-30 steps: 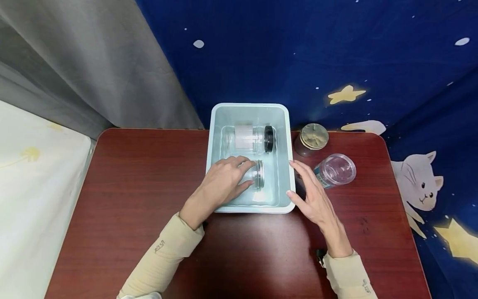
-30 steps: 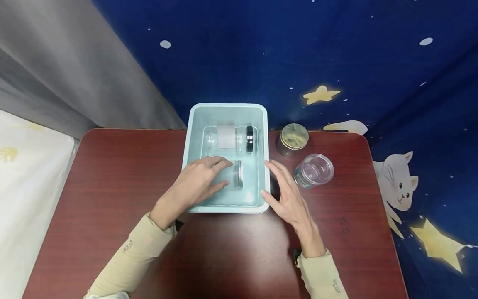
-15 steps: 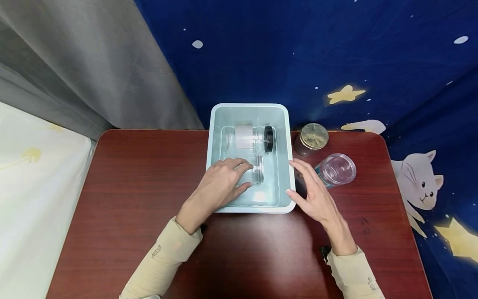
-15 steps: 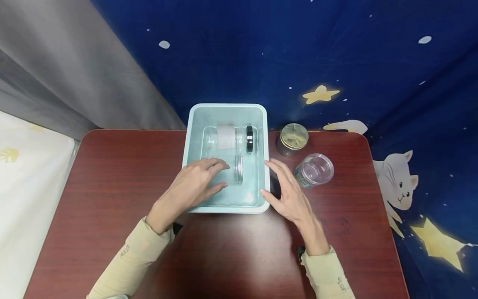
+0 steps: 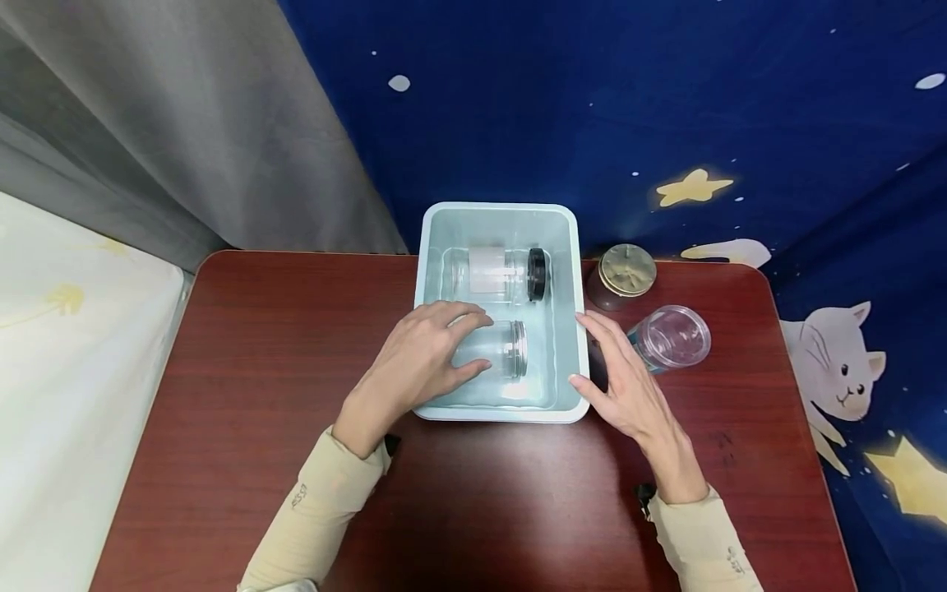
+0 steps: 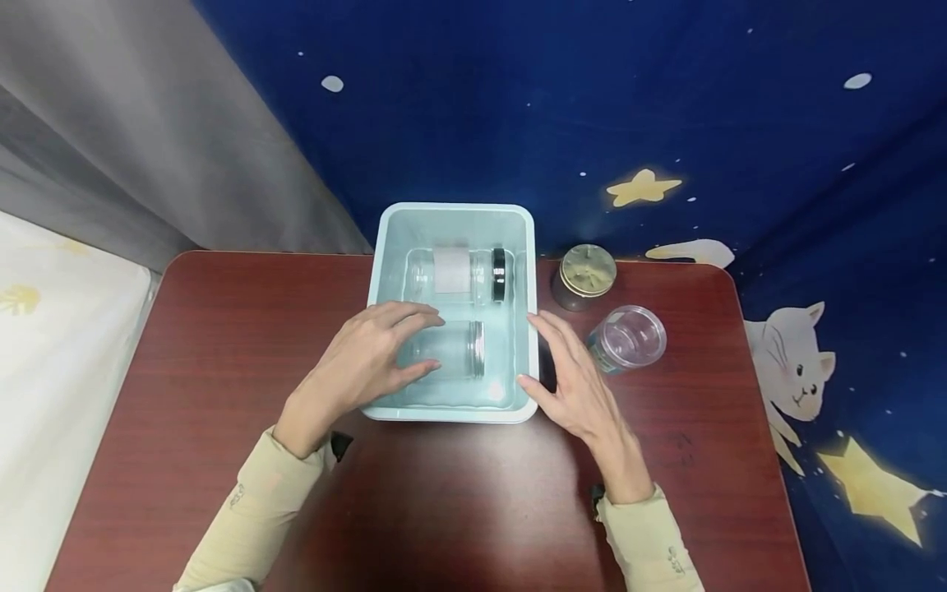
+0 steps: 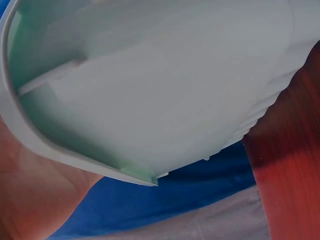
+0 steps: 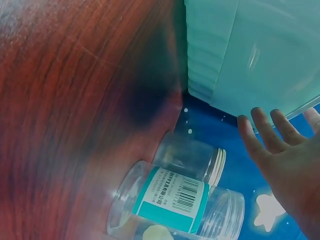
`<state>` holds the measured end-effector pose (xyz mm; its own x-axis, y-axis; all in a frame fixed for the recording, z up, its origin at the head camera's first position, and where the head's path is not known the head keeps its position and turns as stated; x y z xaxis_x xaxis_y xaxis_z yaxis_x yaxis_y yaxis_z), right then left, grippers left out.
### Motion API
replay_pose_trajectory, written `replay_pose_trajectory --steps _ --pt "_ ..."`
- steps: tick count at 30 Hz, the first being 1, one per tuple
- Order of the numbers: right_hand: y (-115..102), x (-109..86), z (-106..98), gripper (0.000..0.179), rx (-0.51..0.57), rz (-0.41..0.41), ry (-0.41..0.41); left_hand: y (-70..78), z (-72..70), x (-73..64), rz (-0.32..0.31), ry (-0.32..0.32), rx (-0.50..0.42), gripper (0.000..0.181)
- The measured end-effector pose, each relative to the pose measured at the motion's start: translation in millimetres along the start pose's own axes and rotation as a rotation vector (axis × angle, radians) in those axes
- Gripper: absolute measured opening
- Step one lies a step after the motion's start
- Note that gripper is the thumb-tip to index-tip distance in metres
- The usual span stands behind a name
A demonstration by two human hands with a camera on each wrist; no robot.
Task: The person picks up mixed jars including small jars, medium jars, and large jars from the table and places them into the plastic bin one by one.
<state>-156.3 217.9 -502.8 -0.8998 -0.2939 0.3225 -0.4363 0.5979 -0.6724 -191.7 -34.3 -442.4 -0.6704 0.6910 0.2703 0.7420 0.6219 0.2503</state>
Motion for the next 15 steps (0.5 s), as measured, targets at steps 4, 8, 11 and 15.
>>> replay_pose_trajectory --steps 4,8,11,15 --pt "-2.5 3.4 -1.8 0.077 -0.033 -0.032 0.006 -2.7 0.6 -3.0 0.003 0.024 -0.041 0.049" --pt "-4.3 6.5 -5.6 0.077 -0.059 -0.061 0.012 -8.6 -0.4 -6.0 0.015 0.054 -0.072 0.049" --pt "-1.6 5.4 -11.4 0.078 -0.090 -0.051 0.002 -12.6 -1.8 -7.6 0.027 0.076 -0.066 0.050" --pt "3.8 2.5 -22.3 0.077 -0.142 -0.018 -0.001 -17.2 -3.2 -10.5 0.029 0.116 -0.047 0.051"
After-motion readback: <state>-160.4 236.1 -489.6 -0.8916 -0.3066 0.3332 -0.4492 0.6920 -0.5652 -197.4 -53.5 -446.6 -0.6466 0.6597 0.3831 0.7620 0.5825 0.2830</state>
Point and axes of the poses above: each hand's wrist, its own x-axis towards the middle knuckle, its own z-axis out of the palm, y = z × x, the point moved 6 cm from there along x, towards the middle knuckle, and after that the axes turned 4 degrees about z, right-handed, at the moved point
